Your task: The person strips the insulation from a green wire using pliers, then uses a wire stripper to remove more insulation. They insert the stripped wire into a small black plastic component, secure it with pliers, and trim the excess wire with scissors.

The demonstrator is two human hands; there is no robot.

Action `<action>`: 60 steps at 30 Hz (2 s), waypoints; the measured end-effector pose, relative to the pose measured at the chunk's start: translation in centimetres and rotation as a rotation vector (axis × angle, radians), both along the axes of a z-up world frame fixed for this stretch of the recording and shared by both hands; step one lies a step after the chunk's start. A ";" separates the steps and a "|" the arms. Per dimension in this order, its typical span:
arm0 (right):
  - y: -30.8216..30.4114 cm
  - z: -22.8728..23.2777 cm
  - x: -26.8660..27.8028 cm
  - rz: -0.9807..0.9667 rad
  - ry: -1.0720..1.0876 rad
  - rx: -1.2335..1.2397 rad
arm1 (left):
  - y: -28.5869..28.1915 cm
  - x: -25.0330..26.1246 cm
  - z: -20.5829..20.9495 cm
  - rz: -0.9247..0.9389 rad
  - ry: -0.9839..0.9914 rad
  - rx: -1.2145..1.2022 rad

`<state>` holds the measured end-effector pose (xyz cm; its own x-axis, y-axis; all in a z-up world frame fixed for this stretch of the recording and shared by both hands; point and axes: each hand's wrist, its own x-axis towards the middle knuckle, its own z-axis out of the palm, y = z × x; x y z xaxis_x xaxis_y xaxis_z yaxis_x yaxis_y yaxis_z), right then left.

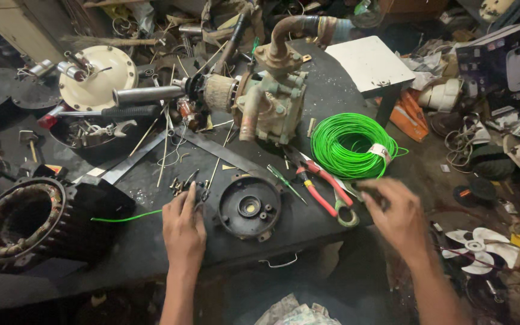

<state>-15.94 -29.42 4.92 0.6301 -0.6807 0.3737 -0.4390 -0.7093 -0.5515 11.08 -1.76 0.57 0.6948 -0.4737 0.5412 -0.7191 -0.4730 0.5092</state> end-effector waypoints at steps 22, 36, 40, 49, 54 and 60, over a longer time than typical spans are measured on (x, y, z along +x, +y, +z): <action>-10.6 1.0 10.4 0.262 -0.088 -0.273 | -0.5 -0.1 -1.1 0.108 -0.142 0.052; -13.8 1.3 7.9 0.252 0.175 -0.386 | -0.1 -0.3 -1.4 0.149 -0.140 -0.069; -15.2 1.8 7.4 0.187 0.051 -0.230 | 0.0 -0.3 -1.4 0.159 -0.149 -0.092; -18.4 -0.6 4.5 -0.088 -0.035 0.240 | 0.2 -0.5 -1.7 0.169 -0.123 -0.094; -19.3 -2.2 4.6 -0.065 0.010 0.333 | 0.2 -0.6 -0.9 0.156 -0.137 -0.161; -18.5 -3.8 3.8 -0.095 -0.089 0.350 | -3.4 -4.4 1.9 -0.055 -0.178 -0.283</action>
<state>-12.11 -47.97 1.15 0.5333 -0.8310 0.1582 -0.4332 -0.4289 -0.7927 6.64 -5.15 2.51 0.5550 -0.3214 0.7672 -0.8291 -0.2883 0.4790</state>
